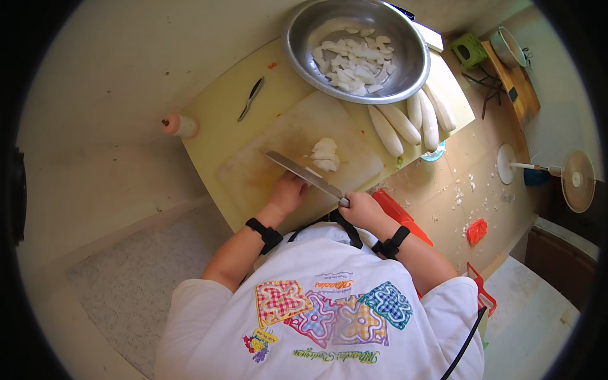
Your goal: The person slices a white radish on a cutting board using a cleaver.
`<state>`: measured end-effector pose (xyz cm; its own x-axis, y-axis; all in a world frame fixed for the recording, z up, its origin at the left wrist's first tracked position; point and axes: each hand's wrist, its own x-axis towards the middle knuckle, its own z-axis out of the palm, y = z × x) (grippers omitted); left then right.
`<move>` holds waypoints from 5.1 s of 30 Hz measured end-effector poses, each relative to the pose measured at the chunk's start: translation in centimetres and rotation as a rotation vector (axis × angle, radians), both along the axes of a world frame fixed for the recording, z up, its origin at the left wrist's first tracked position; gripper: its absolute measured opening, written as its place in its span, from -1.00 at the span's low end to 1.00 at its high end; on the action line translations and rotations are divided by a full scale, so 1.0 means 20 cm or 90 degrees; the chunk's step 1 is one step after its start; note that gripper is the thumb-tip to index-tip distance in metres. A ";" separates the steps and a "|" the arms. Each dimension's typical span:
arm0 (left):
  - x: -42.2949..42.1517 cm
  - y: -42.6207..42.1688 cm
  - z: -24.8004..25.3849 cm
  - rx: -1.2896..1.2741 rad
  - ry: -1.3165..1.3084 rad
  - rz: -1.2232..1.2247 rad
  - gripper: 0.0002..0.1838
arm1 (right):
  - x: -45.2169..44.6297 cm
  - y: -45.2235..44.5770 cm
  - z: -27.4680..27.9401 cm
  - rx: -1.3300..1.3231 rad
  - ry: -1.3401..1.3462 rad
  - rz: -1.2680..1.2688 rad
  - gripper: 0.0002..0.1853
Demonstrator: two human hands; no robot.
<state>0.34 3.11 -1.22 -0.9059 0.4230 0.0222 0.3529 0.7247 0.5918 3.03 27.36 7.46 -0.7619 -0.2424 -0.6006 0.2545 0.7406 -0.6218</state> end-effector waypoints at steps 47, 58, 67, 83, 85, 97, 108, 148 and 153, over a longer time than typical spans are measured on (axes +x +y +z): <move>0.02 0.00 0.01 0.055 -0.063 0.022 -0.66 | -0.10 0.00 0.02 -0.063 -0.057 -0.013 -0.74; 0.02 0.00 0.02 0.061 -0.051 0.022 -0.64 | -0.14 -0.03 0.04 -0.048 -0.089 -0.011 -0.73; 0.01 0.01 0.03 0.058 -0.044 0.038 -0.65 | -0.17 -0.06 -0.09 0.017 -0.097 0.034 -0.72; -0.01 -0.01 0.15 0.057 -0.072 0.001 -0.72 | -0.16 -0.04 -0.15 0.003 0.015 0.032 -0.71; 0.04 -0.03 0.34 0.053 -0.109 -0.030 -0.73 | -0.15 -0.02 -0.03 0.065 0.057 0.051 -0.73; -0.28 0.06 0.76 -0.122 -0.029 -0.151 -0.67 | -0.07 0.20 0.24 0.171 0.428 0.301 -0.78; -0.40 0.22 0.68 -0.011 -0.427 -0.174 -0.74 | 0.02 0.34 0.21 0.112 0.553 0.323 -0.70; 0.02 -0.13 0.04 0.054 -0.153 0.201 -0.84 | 0.12 0.50 0.10 -0.039 -0.007 -0.085 -0.61; 0.04 -0.06 0.10 0.120 -0.102 0.108 -0.86 | 0.02 0.39 0.13 -0.040 -0.036 -0.010 -0.62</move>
